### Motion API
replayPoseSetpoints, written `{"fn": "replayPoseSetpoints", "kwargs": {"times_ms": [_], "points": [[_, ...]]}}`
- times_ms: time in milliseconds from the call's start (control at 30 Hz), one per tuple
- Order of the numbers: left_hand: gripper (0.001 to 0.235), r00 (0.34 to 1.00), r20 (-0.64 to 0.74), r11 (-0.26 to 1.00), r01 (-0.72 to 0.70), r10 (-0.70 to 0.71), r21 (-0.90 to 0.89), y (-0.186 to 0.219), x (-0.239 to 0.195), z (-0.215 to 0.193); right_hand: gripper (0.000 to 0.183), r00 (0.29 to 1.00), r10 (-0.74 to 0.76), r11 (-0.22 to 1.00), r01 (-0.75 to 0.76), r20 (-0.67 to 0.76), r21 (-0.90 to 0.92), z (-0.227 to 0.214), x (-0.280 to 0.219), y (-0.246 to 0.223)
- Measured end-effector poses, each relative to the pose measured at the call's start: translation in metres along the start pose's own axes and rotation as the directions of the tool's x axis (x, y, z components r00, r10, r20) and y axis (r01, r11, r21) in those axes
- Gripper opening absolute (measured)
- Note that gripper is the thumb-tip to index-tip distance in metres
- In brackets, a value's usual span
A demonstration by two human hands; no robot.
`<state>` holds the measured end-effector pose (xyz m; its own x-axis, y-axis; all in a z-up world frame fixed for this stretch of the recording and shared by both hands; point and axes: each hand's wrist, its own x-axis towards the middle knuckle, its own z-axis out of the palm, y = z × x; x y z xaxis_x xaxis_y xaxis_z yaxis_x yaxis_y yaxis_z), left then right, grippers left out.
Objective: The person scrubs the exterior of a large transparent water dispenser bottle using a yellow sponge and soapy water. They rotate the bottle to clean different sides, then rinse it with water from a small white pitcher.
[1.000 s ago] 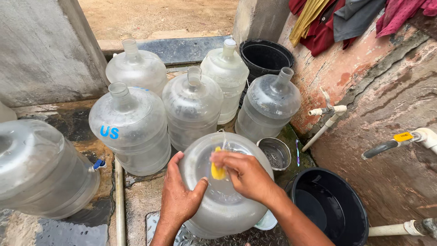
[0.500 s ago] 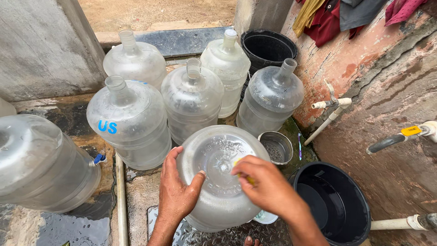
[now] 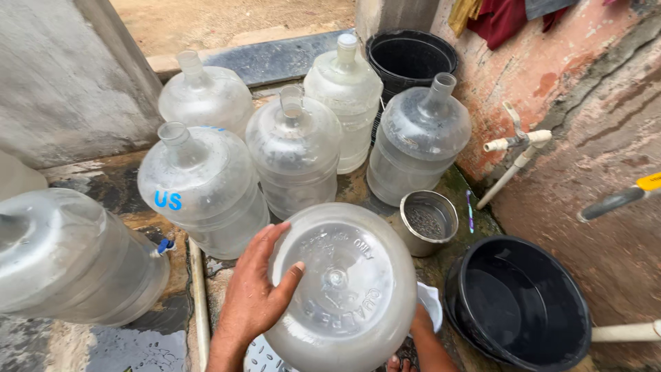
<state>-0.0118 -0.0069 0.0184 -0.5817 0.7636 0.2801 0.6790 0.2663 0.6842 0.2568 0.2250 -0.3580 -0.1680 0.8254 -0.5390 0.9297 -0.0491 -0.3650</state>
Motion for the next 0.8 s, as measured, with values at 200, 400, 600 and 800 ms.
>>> {"fn": "replayPoseSetpoints", "kwargs": {"times_ms": [200, 400, 600, 800], "points": [[0.08, 0.893, 0.11, 0.899, 0.43, -0.437, 0.079, -0.015, 0.01, -0.003, 0.017, 0.96, -0.001, 0.863, -0.141, 0.28, 0.486, -0.044, 0.011, -0.021], [0.09, 0.969, 0.078, 0.954, 0.246, -0.236, -0.173, -0.022, 0.011, 0.015, 0.023, 0.852, -0.378, 0.035, 0.405, -0.363, 0.914, -0.117, -0.097, -0.08], [0.088, 0.967, 0.032, 0.962, 0.255, -0.253, -0.101, -0.015, 0.011, 0.031, 0.065, 0.509, -0.816, 0.504, 0.858, -0.273, 0.094, -0.227, -0.207, -0.191], [0.088, 0.989, -0.024, 0.986, 0.14, -0.143, -0.091, -0.01, 0.001, 0.037, 0.078, 0.185, -0.978, 0.123, 0.892, 0.101, -0.436, -0.215, -0.236, -0.299]]}}
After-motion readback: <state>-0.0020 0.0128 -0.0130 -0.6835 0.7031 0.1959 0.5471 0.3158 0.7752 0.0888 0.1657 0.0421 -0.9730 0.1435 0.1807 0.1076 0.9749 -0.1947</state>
